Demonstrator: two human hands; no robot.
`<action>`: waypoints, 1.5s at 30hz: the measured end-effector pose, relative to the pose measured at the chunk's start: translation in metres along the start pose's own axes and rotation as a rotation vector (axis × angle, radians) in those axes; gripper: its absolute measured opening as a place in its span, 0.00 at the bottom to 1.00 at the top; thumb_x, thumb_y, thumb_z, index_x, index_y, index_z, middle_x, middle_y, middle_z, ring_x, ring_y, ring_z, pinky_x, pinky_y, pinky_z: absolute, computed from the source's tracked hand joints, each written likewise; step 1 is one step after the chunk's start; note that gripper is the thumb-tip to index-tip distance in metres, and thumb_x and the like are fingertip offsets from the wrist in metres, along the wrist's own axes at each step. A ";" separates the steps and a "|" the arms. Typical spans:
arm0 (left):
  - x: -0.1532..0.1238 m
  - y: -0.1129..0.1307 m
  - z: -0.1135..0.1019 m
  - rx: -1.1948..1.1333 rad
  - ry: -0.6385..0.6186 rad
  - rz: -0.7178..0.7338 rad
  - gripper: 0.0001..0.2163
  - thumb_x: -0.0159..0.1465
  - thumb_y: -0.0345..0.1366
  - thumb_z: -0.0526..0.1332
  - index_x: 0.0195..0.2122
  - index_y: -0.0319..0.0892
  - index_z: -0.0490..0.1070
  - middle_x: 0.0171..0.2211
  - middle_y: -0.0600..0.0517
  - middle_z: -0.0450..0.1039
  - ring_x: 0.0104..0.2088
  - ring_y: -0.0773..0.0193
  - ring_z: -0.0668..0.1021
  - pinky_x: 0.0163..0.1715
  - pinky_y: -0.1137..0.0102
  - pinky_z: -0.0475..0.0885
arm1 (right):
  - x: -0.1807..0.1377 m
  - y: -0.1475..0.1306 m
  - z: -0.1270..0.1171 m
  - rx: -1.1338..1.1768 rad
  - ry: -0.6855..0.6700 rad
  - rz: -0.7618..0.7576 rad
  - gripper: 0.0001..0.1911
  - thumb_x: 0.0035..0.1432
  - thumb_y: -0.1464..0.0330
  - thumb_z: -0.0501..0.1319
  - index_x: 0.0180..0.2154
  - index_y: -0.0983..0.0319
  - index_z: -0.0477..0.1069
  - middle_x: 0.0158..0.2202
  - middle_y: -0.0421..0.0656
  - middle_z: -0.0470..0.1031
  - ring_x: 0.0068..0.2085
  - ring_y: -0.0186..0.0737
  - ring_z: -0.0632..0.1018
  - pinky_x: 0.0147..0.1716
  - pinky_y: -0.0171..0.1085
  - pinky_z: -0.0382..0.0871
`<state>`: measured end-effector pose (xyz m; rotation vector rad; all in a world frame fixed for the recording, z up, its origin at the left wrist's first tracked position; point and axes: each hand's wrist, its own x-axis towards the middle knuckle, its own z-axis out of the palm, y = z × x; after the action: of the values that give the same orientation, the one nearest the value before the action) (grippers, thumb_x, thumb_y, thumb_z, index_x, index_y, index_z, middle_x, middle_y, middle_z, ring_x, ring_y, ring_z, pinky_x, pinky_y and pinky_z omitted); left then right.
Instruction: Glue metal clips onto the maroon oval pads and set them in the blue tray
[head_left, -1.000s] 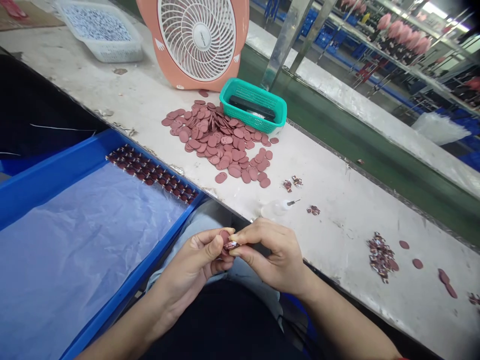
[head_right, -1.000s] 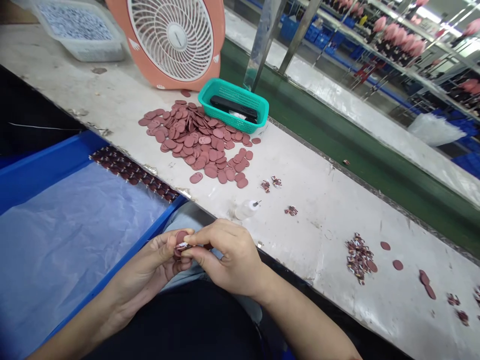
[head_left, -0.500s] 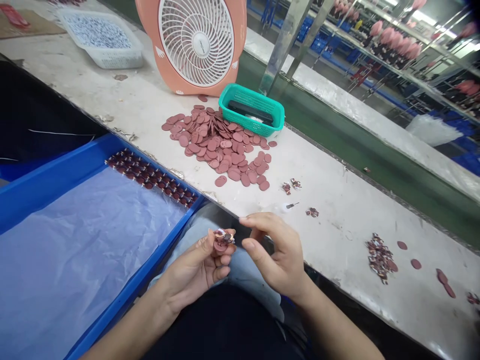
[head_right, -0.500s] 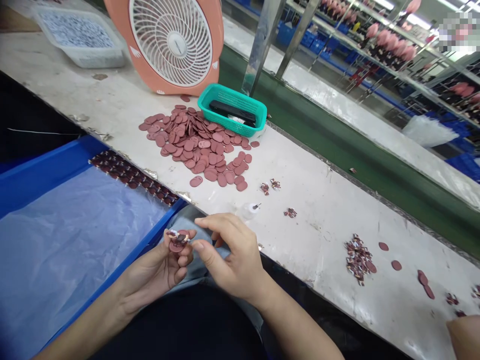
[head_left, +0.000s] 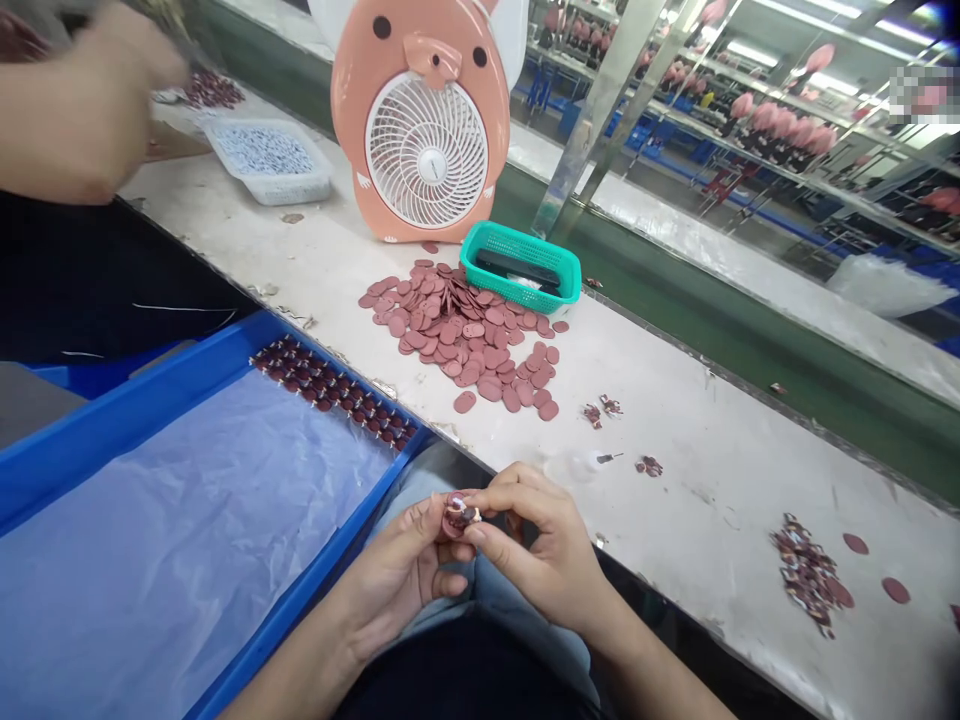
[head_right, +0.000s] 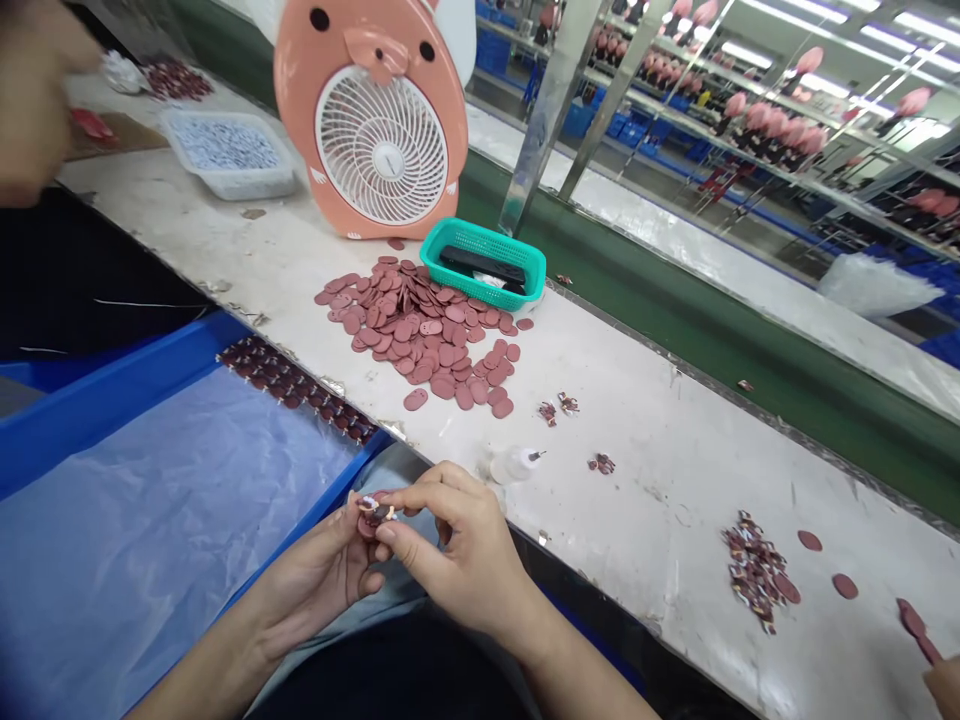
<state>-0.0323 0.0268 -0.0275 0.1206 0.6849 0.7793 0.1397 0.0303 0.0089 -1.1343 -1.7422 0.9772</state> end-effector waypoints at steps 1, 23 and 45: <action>0.000 0.002 0.000 0.014 0.002 0.002 0.15 0.52 0.46 0.75 0.31 0.40 0.81 0.26 0.52 0.77 0.25 0.69 0.77 0.21 0.78 0.77 | 0.001 0.001 0.002 0.006 0.013 -0.019 0.09 0.60 0.68 0.67 0.43 0.59 0.80 0.32 0.42 0.75 0.29 0.34 0.73 0.24 0.32 0.68; 0.012 0.052 -0.085 0.787 0.766 0.649 0.17 0.60 0.51 0.65 0.38 0.42 0.75 0.38 0.48 0.79 0.36 0.57 0.80 0.28 0.69 0.75 | 0.035 0.038 0.091 -0.542 0.189 -0.561 0.09 0.63 0.72 0.64 0.46 0.65 0.75 0.29 0.43 0.76 0.25 0.37 0.71 0.24 0.37 0.64; 0.106 0.154 -0.208 1.725 1.039 0.344 0.13 0.67 0.42 0.63 0.49 0.40 0.73 0.46 0.46 0.76 0.42 0.56 0.80 0.41 0.56 0.77 | -0.015 0.047 0.033 -0.640 0.204 -0.501 0.11 0.59 0.81 0.60 0.44 0.67 0.74 0.24 0.43 0.72 0.22 0.33 0.70 0.19 0.33 0.68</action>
<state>-0.1988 0.1799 -0.1925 1.4957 2.2360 0.2998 0.1280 0.0242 -0.0494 -1.0362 -2.0811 -0.0118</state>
